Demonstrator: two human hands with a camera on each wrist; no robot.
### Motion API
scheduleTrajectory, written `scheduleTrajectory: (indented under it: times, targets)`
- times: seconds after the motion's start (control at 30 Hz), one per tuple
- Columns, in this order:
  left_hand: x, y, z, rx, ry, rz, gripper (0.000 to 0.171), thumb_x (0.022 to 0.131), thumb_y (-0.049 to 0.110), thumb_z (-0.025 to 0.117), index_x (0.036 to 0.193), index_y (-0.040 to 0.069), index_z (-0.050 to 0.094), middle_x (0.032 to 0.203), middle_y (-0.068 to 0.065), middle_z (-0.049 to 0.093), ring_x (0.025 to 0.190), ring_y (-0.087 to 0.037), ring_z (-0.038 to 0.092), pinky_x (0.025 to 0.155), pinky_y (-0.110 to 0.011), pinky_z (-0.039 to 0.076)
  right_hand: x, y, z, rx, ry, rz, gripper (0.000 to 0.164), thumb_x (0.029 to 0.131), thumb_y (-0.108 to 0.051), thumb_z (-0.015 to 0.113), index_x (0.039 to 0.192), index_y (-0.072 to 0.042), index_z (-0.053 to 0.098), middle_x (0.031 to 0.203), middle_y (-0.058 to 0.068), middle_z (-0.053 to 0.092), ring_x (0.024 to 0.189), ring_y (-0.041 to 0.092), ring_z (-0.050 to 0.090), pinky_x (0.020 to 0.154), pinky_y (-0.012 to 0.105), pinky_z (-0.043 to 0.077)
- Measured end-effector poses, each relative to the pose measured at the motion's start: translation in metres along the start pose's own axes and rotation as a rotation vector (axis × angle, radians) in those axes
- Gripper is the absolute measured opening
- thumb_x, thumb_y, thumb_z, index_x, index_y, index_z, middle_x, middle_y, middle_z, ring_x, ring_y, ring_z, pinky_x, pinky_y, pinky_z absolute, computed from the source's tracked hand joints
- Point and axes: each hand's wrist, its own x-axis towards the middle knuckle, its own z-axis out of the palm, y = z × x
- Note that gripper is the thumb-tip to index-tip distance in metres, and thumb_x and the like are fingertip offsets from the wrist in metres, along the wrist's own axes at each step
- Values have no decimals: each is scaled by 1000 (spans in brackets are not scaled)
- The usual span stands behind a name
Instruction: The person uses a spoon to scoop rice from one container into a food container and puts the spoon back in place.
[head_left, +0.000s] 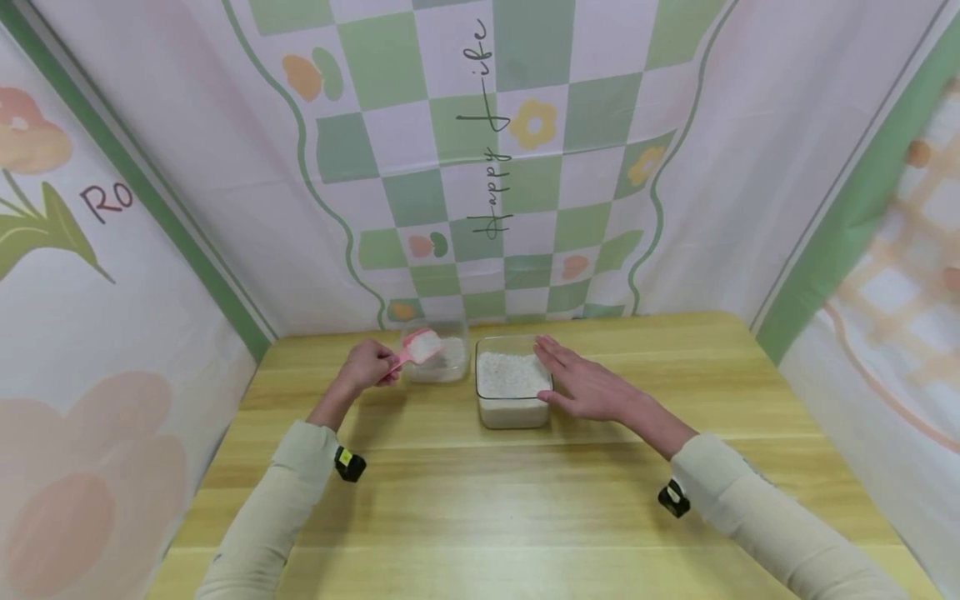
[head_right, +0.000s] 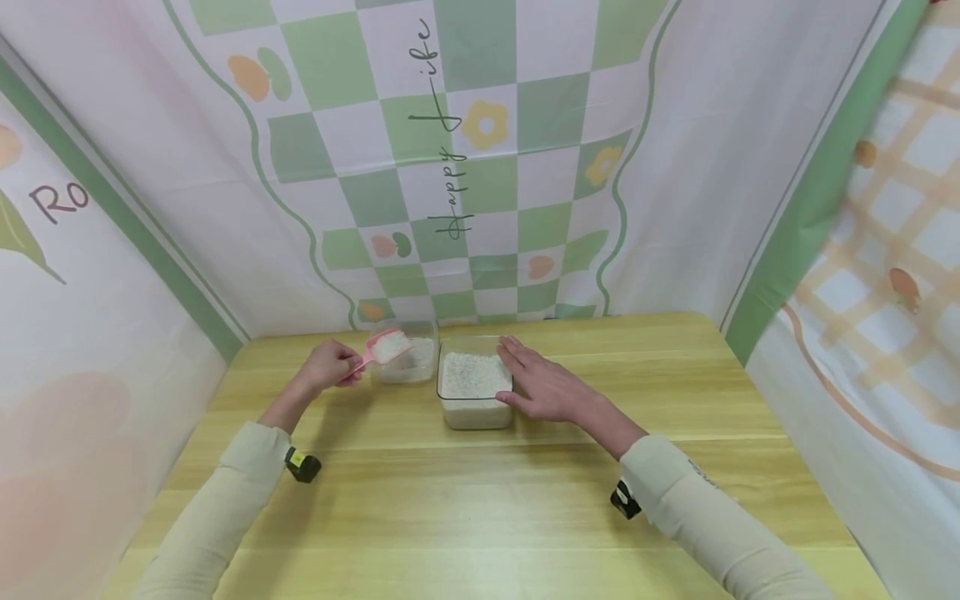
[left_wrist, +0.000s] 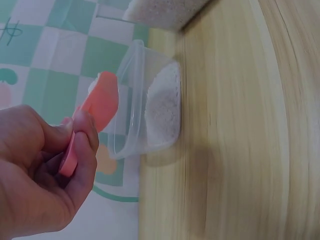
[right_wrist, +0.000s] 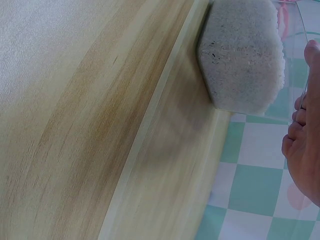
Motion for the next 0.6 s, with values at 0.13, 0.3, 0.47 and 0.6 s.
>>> scheduleTrajectory:
  times: [0.13,0.3,0.47,0.6]
  targets:
    - [1,-1,0,57,23,-1,24,99,4,54,102,-15,69,71,-12,71,59,-12,65,56,-22,57,0,0,0,3,0,1,79,103,-45,49,156,4,18,165,23,14,153,37,17,120,51,29]
    - [3,-1,0,124,51,-5,23,99,6,56,102,-11,71,73,-12,72,56,-9,63,60,-26,59,0,1,1,4,-1,4,79,103,-46,49,156,4,17,165,22,12,153,37,17,120,51,29]
    - [4,1,0,233,68,-2,23,98,9,58,102,-8,73,73,-10,72,68,-26,72,55,-22,52,0,0,1,4,-1,7,80,102,-46,49,156,3,17,166,21,11,153,36,17,120,51,29]
    - [4,4,1,290,78,-3,23,98,10,58,102,-6,73,74,-10,73,80,-34,73,51,-20,44,0,0,1,5,0,8,80,103,-46,49,156,3,16,166,21,11,153,36,17,120,51,29]
